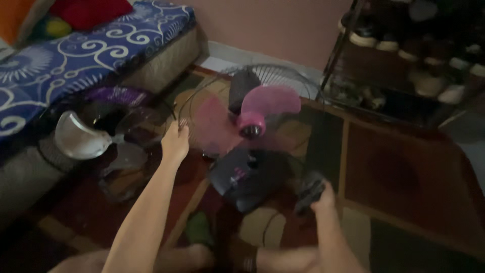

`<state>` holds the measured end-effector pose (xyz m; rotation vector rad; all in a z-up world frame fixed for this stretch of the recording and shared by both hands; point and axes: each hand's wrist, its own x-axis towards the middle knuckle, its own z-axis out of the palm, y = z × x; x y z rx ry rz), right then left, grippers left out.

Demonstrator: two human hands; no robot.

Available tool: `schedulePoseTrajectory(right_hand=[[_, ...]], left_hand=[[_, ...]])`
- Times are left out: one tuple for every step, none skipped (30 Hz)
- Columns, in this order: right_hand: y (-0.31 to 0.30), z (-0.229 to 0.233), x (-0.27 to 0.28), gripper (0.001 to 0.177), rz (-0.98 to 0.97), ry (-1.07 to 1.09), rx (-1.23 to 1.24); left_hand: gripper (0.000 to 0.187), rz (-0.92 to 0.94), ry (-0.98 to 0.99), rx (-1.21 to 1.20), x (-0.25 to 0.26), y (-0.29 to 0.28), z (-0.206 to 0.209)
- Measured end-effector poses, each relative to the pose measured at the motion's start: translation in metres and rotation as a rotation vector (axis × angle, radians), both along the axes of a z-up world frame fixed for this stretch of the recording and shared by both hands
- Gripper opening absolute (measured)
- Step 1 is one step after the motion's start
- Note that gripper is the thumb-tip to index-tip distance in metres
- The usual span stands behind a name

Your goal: The person wipes the blades and cage of a small pink table fan with a cloth. They rotate the fan head to reach different areas and continue wiping the exterior surfaces.

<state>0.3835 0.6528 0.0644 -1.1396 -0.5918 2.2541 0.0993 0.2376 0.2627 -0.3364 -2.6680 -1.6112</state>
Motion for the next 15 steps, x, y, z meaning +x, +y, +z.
schedulePoseTrajectory(right_hand=[[-0.002,0.010,0.013,0.046,0.017,-0.011,0.064],[-0.005,0.021,0.019,0.044,0.002,-0.011,0.052],[-0.006,0.035,0.023,0.043,-0.018,-0.008,0.041],[-0.012,0.049,0.033,0.043,-0.025,-0.014,0.030],[-0.018,0.068,0.037,0.044,-0.024,-0.017,0.023],[-0.027,0.088,0.039,0.043,-0.051,0.031,0.024],[-0.037,0.105,0.043,0.043,-0.072,0.073,0.024],[-0.044,0.121,0.049,0.043,-0.106,0.004,0.009],[-0.053,0.133,0.053,0.043,-0.129,-0.067,-0.006],[-0.060,0.142,0.055,0.043,-0.103,-0.080,0.023],[-0.065,0.146,0.058,0.042,-0.087,-0.086,0.048],[-0.069,0.145,0.063,0.042,-0.070,-0.093,0.073],[-0.067,0.146,0.054,0.037,-0.114,-0.058,0.116],[-0.065,0.142,0.045,0.037,-0.157,-0.022,0.159],[-0.065,0.131,0.040,0.041,-0.199,0.008,0.202]], left_hand=[[0.051,-0.001,0.046,0.002,0.013,-0.003,-0.002],[0.055,-0.003,0.092,0.005,0.021,-0.004,-0.001],[0.060,-0.010,0.141,0.010,0.028,-0.002,0.003],[0.066,-0.017,0.078,0.006,0.037,0.000,0.006],[0.072,-0.017,0.019,0.005,0.042,0.001,0.014],[0.074,-0.027,-0.003,0.023,0.047,-0.001,0.022],[0.076,-0.030,-0.032,0.040,0.055,-0.004,0.026],[0.077,-0.034,-0.061,0.057,0.062,-0.005,0.030],[0.078,-0.038,-0.069,0.063,0.069,-0.009,0.032],[0.078,-0.042,-0.078,0.068,0.076,-0.013,0.033],[0.078,-0.050,-0.076,0.071,0.081,-0.014,0.034],[0.078,-0.059,-0.074,0.073,0.086,-0.015,0.035],[0.077,-0.060,-0.051,0.083,0.085,-0.014,0.041],[0.078,-0.039,0.001,0.050,0.086,-0.013,0.045],[0.079,-0.019,0.045,0.018,0.087,-0.012,0.046]])
